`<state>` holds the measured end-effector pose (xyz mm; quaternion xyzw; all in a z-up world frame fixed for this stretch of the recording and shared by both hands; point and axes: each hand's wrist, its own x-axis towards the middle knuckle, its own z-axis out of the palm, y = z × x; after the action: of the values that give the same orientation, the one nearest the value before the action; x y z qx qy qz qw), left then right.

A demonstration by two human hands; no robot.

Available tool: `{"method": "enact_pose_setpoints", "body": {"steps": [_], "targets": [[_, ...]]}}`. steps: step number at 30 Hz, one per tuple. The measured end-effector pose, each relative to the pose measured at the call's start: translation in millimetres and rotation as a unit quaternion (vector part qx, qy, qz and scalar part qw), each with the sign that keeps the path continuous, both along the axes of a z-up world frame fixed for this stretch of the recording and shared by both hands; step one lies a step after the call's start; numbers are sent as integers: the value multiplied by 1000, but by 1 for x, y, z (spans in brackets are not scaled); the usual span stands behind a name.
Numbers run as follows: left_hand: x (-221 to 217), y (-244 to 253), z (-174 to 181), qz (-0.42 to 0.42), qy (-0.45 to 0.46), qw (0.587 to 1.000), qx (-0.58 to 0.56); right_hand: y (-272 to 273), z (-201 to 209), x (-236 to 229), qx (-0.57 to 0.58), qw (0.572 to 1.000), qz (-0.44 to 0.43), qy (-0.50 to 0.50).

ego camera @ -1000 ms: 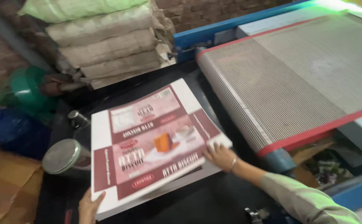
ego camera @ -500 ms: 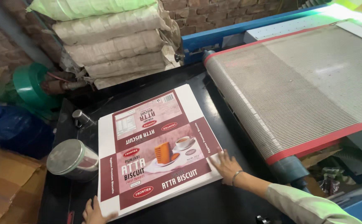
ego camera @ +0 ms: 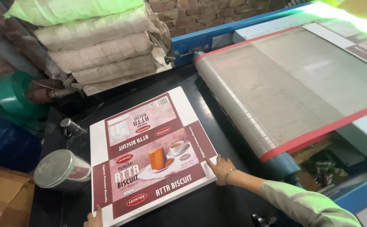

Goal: The person repeatedly picks up printed cardboard boxes from a conveyor belt and stacks them on a table. The boxes are labeled 'ATTA BISCUIT' and are handled one at a time throughout the clip.

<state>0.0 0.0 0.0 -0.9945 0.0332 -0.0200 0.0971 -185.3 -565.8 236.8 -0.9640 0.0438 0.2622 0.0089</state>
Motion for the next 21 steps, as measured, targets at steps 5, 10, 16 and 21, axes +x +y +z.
{"method": "enact_pose_setpoints", "body": {"steps": [5,10,16,21], "targets": [[4,6,-10,-17,-5,999,27,-4,46,11,-47,996,30,-74],[2,-44,87,-25,102,994,23,-28,122,6,-5,980,-31,-197],[-51,-171,163,-128,254,957,-54,-67,150,-30,30,947,-42,-318],[-91,-248,148,-144,314,938,-17,-93,142,-32,73,937,-52,-338]]}}
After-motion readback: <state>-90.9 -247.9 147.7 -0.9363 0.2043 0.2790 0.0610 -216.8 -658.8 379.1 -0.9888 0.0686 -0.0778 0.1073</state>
